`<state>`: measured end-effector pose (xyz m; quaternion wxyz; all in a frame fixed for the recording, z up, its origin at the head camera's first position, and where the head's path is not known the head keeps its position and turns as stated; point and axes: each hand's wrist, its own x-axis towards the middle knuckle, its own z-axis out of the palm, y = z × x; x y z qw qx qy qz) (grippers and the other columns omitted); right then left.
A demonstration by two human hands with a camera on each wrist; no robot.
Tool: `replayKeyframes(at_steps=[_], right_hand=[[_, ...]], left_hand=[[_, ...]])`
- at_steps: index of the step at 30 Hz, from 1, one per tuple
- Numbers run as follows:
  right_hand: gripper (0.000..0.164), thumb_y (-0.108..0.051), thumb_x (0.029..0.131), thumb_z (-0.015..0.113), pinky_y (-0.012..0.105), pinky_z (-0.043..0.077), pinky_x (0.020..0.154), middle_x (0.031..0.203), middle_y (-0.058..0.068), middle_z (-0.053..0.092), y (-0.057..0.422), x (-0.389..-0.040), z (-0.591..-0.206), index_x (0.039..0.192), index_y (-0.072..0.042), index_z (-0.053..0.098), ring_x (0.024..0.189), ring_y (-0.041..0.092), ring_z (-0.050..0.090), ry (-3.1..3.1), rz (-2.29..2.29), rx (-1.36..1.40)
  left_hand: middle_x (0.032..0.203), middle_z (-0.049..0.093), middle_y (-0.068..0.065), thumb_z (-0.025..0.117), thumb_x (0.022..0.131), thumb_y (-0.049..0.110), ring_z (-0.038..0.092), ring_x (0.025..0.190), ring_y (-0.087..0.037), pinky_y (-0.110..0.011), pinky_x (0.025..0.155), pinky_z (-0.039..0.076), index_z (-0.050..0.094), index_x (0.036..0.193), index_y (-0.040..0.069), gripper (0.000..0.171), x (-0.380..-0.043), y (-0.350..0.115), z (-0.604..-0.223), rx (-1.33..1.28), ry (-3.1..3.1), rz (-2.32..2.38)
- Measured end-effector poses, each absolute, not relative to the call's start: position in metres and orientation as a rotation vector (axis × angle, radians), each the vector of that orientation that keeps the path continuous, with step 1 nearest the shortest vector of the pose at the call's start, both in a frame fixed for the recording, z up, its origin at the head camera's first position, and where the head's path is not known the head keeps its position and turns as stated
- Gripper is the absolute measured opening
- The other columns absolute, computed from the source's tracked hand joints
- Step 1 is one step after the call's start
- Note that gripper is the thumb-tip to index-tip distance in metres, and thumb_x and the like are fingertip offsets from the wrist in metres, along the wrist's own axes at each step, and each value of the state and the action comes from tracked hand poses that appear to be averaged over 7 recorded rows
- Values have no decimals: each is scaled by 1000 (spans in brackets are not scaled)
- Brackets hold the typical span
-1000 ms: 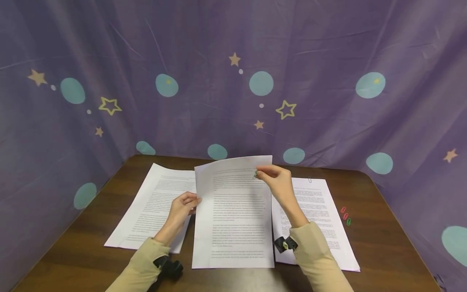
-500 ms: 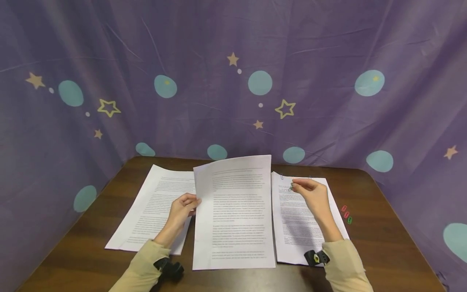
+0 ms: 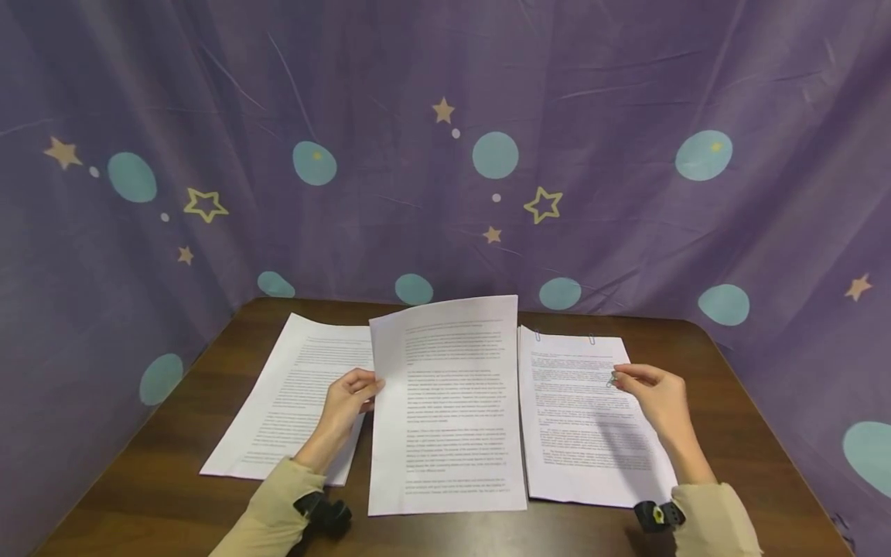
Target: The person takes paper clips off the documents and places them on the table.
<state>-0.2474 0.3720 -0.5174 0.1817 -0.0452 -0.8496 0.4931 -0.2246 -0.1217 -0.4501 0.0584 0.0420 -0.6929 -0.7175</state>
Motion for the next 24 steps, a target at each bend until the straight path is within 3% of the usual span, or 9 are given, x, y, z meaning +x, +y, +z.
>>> replayKeyframes(at_steps=[3, 7, 10, 12, 14, 17, 19, 22, 24], right_hand=[[40, -42, 78, 63, 23, 45, 51, 83, -5, 68, 376, -232, -504, 106, -13, 64, 71, 7, 62, -2450, 1414, -208], [40, -38, 79, 63, 32, 41, 50, 78, -8, 68, 367, -207, -472, 105, -8, 64, 68, 10, 61, -2508, 1446, -267], [42, -35, 81, 62, 27, 41, 63, 79, -4, 68, 363, -194, -457, 107, -2, 62, 72, 12, 63, -2548, 1423, -285], [41, -37, 80, 63, 23, 40, 66, 79, -5, 68, 369, -193, -462, 106, -5, 63, 72, 8, 63, -2551, 1418, -302], [44, -39, 80, 62, 33, 40, 76, 82, -4, 68, 380, -194, -471, 107, -5, 62, 73, 7, 62, -2580, 1417, -288], [49, -44, 79, 61, 37, 40, 83, 82, -6, 68, 403, -203, -497, 108, -4, 62, 74, 3, 62, -2585, 1389, -282], [51, -42, 81, 60, 34, 42, 84, 82, -6, 68, 414, -207, -508, 109, 1, 60, 74, 4, 63, -2595, 1362, -270], [47, -37, 82, 60, 14, 46, 67, 79, -10, 67, 423, -209, -517, 106, 4, 60, 71, 7, 64, -2582, 1324, -257], [43, -32, 84, 60, 10, 44, 59, 77, -10, 66, 422, -207, -513, 104, 6, 60, 69, 7, 64, -2574, 1336, -247]], left_hand=[[76, 64, 1, 62, 77, -2, 54, 59, -3, -18, 50, 44, 56, 92, -11, 18, -225, -122, -450, 129, -2102, -2171], [77, 64, 1, 62, 77, -2, 54, 60, -3, -18, 50, 44, 56, 92, -11, 18, -225, -122, -449, 131, -2100, -2179], [77, 64, 1, 61, 78, -2, 54, 60, -3, -18, 50, 44, 56, 93, -11, 18, -224, -122, -448, 127, -2095, -2188], [78, 65, 0, 61, 78, -2, 55, 60, -4, -18, 50, 44, 56, 93, -11, 18, -224, -122, -448, 120, -2096, -2193], [78, 64, 0, 61, 78, -2, 55, 60, -4, -18, 50, 44, 55, 94, -11, 19, -224, -122, -447, 119, -2097, -2194], [78, 64, 0, 61, 78, -1, 55, 60, -4, -19, 50, 45, 55, 94, -11, 20, -224, -122, -447, 119, -2100, -2192], [79, 65, -1, 62, 78, -1, 55, 60, -4, -19, 51, 45, 55, 94, -12, 20, -224, -122, -447, 117, -2103, -2189], [80, 65, -2, 62, 78, 0, 55, 60, -5, -19, 51, 45, 55, 94, -11, 21, -224, -122, -447, 118, -2107, -2184], [80, 65, -3, 63, 78, 0, 55, 60, -6, -20, 51, 45, 55, 94, -11, 21, -225, -122, -448, 110, -2114, -2180]])
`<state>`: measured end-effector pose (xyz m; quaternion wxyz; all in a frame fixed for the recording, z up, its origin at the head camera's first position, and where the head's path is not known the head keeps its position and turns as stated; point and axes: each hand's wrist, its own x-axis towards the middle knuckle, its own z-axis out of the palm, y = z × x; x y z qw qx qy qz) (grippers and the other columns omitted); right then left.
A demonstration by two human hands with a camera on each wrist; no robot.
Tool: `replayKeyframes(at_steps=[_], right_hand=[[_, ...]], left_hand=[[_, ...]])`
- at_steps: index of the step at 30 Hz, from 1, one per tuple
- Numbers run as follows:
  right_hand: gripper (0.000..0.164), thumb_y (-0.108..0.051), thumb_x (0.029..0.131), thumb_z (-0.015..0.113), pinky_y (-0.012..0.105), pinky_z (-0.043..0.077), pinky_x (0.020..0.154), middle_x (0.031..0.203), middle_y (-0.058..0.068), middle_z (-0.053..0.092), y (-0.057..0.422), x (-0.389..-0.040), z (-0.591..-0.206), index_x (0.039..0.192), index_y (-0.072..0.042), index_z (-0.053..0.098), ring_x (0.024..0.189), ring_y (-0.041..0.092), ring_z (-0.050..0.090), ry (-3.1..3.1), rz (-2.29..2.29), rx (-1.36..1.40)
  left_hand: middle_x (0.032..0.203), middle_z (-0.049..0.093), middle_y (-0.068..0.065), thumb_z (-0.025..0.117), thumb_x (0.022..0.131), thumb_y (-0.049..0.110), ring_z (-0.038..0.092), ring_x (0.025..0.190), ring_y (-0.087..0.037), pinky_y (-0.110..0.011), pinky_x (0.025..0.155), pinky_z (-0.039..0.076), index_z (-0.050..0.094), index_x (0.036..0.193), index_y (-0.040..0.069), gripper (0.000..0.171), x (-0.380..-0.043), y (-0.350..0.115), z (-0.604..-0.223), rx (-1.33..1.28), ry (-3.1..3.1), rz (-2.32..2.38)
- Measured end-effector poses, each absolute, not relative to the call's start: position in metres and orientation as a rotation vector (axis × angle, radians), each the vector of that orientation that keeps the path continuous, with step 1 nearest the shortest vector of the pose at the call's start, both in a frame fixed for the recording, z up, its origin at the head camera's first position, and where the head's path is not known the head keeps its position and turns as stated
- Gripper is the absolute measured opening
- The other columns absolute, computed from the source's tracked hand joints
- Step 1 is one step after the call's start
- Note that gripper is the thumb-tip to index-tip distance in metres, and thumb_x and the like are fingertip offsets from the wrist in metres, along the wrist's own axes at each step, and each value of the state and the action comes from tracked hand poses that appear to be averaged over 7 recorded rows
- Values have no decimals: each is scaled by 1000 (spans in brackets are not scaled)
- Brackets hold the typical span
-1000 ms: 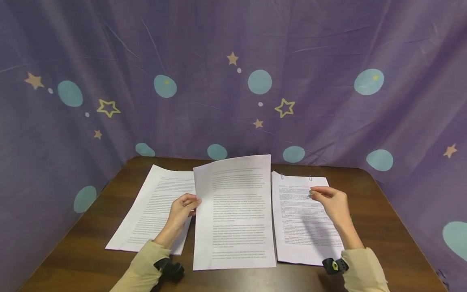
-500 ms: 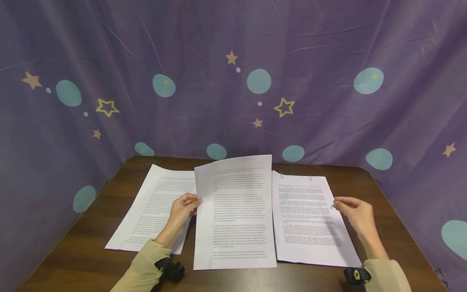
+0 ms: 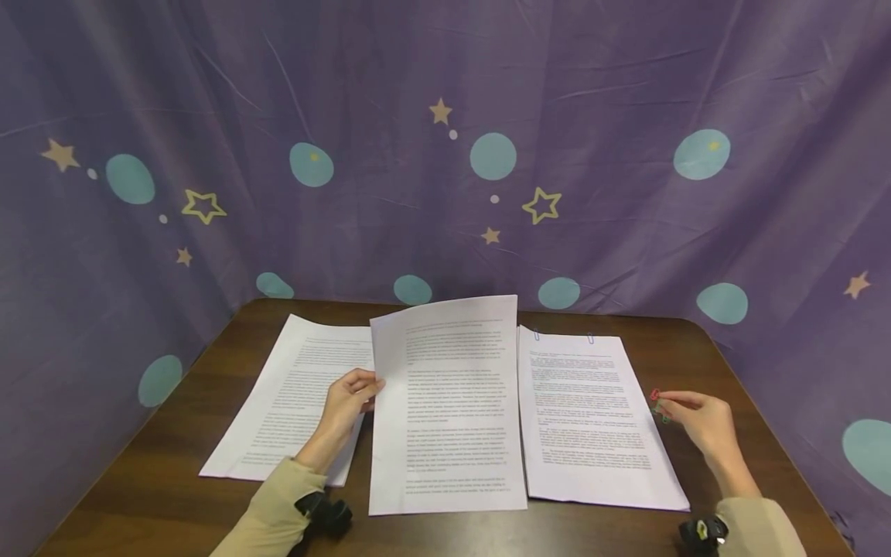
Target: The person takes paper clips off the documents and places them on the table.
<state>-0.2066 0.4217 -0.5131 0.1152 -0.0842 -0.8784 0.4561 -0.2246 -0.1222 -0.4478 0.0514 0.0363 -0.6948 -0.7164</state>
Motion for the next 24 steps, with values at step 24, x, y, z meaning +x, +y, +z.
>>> replayKeyframes(at_steps=[24], right_hand=[[29, 1, 82, 52, 23, 51, 56, 78, 13, 65, 395, -176, -474, 100, 24, 52, 60, 1, 59, -2678, 1418, -323]], left_hand=[[79, 64, -1, 63, 77, 0, 54, 60, -4, -23, 53, 46, 56, 93, -10, 20, -223, -122, -447, 128, -2118, -2133]])
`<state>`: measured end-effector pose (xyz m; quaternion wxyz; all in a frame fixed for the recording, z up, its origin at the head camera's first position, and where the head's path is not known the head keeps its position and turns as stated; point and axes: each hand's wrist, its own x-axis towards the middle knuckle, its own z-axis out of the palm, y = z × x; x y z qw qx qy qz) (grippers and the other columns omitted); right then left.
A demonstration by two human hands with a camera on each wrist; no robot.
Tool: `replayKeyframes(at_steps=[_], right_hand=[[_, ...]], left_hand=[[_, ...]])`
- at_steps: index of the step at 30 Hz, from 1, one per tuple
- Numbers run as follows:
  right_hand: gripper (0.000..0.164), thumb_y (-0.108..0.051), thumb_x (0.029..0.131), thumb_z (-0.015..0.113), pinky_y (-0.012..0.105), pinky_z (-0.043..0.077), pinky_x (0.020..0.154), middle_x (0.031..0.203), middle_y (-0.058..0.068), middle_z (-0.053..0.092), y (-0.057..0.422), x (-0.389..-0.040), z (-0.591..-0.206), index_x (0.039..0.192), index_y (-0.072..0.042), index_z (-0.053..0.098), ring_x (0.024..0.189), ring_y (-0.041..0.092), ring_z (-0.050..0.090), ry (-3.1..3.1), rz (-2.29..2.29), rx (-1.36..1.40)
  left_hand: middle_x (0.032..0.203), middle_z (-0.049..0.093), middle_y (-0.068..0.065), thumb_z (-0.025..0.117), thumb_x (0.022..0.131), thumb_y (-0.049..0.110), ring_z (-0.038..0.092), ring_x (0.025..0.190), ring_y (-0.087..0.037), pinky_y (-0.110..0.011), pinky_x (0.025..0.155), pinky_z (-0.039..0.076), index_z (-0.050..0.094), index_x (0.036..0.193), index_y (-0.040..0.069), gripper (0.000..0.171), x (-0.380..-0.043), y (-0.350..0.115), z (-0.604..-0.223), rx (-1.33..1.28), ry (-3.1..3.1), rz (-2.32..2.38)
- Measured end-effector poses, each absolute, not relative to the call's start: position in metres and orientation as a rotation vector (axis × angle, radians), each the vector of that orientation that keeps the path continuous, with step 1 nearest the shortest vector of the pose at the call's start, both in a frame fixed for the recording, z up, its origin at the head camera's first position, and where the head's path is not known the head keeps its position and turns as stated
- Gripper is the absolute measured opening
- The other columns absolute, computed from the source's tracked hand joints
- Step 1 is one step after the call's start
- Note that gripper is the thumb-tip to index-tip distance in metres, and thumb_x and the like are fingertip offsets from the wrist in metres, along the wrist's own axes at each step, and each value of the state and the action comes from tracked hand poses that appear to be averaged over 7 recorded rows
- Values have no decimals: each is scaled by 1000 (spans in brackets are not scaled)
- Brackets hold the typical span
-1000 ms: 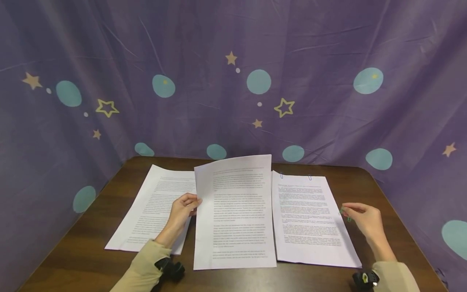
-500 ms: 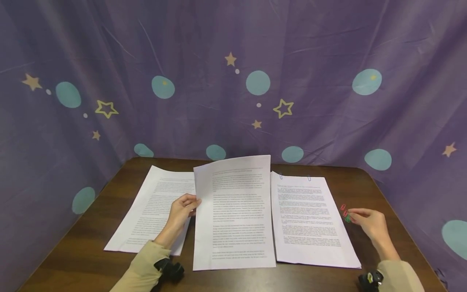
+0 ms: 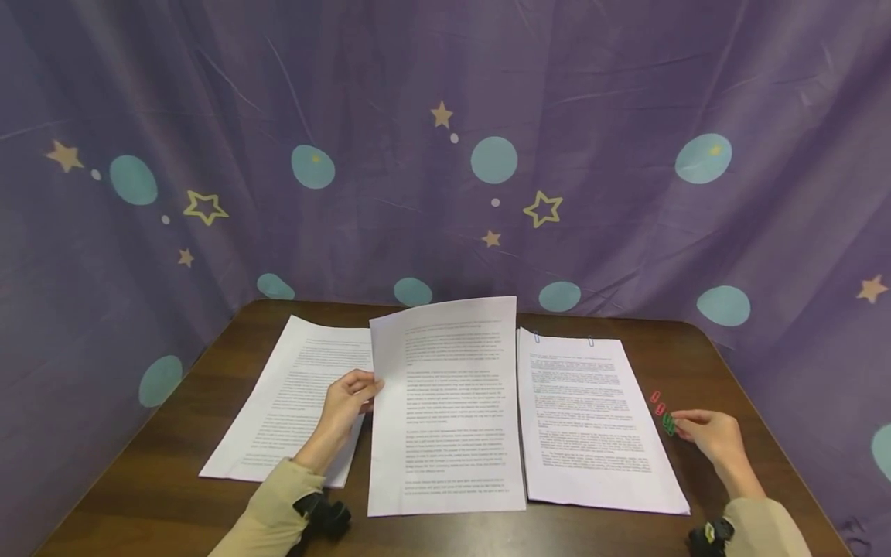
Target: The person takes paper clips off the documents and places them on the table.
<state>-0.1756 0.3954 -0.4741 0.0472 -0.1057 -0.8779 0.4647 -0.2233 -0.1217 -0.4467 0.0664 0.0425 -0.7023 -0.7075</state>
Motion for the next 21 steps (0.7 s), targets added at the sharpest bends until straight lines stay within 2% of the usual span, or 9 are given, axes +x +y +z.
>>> replayKeyframes(at_steps=[15, 21], right_hand=[[27, 0, 83, 48, 22, 50, 57, 81, 15, 65, 404, -175, -478, 100, 21, 54, 61, 1, 59, -2778, 1386, -321], [27, -6, 82, 55, 24, 50, 56, 85, 18, 65, 407, -176, -479, 98, 16, 58, 61, 3, 60, -2818, 1340, -338]], left_hand=[[78, 65, -3, 63, 76, -2, 54, 58, -4, -25, 53, 47, 58, 87, -7, 13, -223, -122, -450, 133, -2112, -2118], [76, 65, 1, 63, 76, -3, 54, 58, -5, -23, 52, 46, 60, 83, -2, 8, -223, -121, -449, 138, -2090, -2146]])
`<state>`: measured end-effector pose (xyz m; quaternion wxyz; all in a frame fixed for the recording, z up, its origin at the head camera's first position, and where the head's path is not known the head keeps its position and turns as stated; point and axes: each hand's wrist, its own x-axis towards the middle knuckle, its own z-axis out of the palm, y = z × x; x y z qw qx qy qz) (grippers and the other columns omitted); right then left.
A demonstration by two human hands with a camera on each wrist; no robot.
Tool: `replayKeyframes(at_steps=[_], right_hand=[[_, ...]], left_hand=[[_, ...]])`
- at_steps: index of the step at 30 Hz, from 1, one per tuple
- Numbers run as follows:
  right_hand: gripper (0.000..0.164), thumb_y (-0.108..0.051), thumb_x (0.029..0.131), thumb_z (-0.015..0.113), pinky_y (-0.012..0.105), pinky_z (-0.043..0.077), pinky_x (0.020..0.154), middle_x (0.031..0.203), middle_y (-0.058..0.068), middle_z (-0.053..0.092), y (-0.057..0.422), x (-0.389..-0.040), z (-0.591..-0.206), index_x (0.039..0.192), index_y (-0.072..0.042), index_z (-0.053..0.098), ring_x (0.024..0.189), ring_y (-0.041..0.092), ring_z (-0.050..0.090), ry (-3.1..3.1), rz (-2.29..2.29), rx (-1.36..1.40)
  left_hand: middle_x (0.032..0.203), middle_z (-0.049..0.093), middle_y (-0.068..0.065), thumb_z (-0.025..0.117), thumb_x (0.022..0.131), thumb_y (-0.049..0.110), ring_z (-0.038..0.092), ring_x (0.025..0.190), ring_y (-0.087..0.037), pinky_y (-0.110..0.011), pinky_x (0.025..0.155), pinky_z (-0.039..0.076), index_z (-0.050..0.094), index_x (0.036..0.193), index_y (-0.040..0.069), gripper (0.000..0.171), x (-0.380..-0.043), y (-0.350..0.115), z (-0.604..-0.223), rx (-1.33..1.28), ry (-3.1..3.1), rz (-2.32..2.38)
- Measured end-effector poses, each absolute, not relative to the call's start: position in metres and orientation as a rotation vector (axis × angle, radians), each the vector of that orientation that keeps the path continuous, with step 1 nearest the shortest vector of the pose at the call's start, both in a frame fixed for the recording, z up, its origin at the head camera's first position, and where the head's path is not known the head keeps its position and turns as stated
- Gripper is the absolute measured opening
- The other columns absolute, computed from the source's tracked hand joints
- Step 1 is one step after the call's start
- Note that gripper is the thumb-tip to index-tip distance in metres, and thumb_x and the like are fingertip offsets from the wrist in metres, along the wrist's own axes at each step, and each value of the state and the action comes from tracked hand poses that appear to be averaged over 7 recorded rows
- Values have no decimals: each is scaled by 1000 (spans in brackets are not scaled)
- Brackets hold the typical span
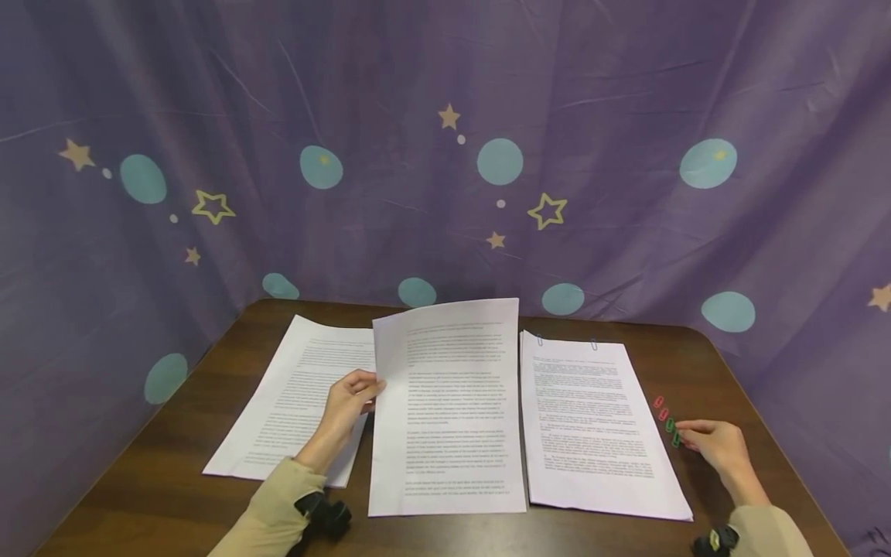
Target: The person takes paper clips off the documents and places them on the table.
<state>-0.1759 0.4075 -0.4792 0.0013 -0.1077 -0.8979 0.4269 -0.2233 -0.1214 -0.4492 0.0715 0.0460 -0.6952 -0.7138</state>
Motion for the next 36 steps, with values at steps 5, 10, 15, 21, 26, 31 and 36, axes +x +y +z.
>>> replayKeyframes(at_steps=[5, 10, 15, 21, 26, 31, 36], right_hand=[[29, -10, 80, 59, 24, 49, 55, 87, 20, 64, 409, -177, -480, 97, 14, 59, 61, 4, 59, -2834, 1310, -330], [31, -10, 79, 60, 23, 48, 54, 89, 23, 63, 405, -176, -480, 99, 14, 58, 61, 5, 59, -2823, 1274, -319], [36, -13, 82, 60, 26, 50, 57, 93, 21, 63, 393, -184, -484, 103, 15, 56, 64, 2, 59, -2752, 1270, -199], [38, -25, 81, 64, 20, 50, 59, 86, -6, 64, 374, -213, -500, 101, 8, 60, 70, 0, 60, -2612, 1429, 57], [35, -11, 85, 57, 28, 52, 66, 97, 22, 61, 316, -203, -459, 108, 15, 52, 74, 8, 63, -2643, 1531, 175], [36, -9, 87, 55, 30, 51, 70, 99, 27, 58, 273, -201, -445, 113, 15, 49, 77, 12, 62, -2628, 1641, 256], [41, -11, 86, 56, 31, 51, 72, 102, 27, 57, 242, -205, -445, 118, 13, 46, 82, 17, 62, -2601, 1785, 324]], left_hand=[[77, 65, -1, 63, 76, -2, 54, 58, -5, -22, 52, 46, 59, 86, -6, 12, -223, -122, -449, 133, -2099, -2132], [77, 65, -3, 65, 75, 0, 54, 57, -5, -24, 52, 46, 58, 87, -8, 16, -222, -121, -450, 130, -2109, -2109], [76, 65, -2, 63, 76, -2, 53, 56, -4, -23, 51, 46, 58, 87, -8, 14, -221, -120, -452, 136, -2108, -2103], [77, 65, -3, 62, 77, -1, 53, 57, -5, -20, 50, 44, 57, 89, -10, 16, -222, -121, -451, 119, -2097, -2115], [74, 65, -2, 61, 76, -3, 52, 55, -5, -18, 48, 43, 57, 88, -10, 14, -224, -121, -450, 130, -2088, -2125], [71, 64, 2, 63, 75, -3, 50, 53, -6, -18, 48, 42, 60, 83, -3, 8, -224, -122, -450, 140, -2090, -2133], [71, 63, 2, 63, 75, -3, 50, 53, -6, -18, 48, 42, 59, 84, -5, 10, -225, -122, -451, 129, -2083, -2146]])
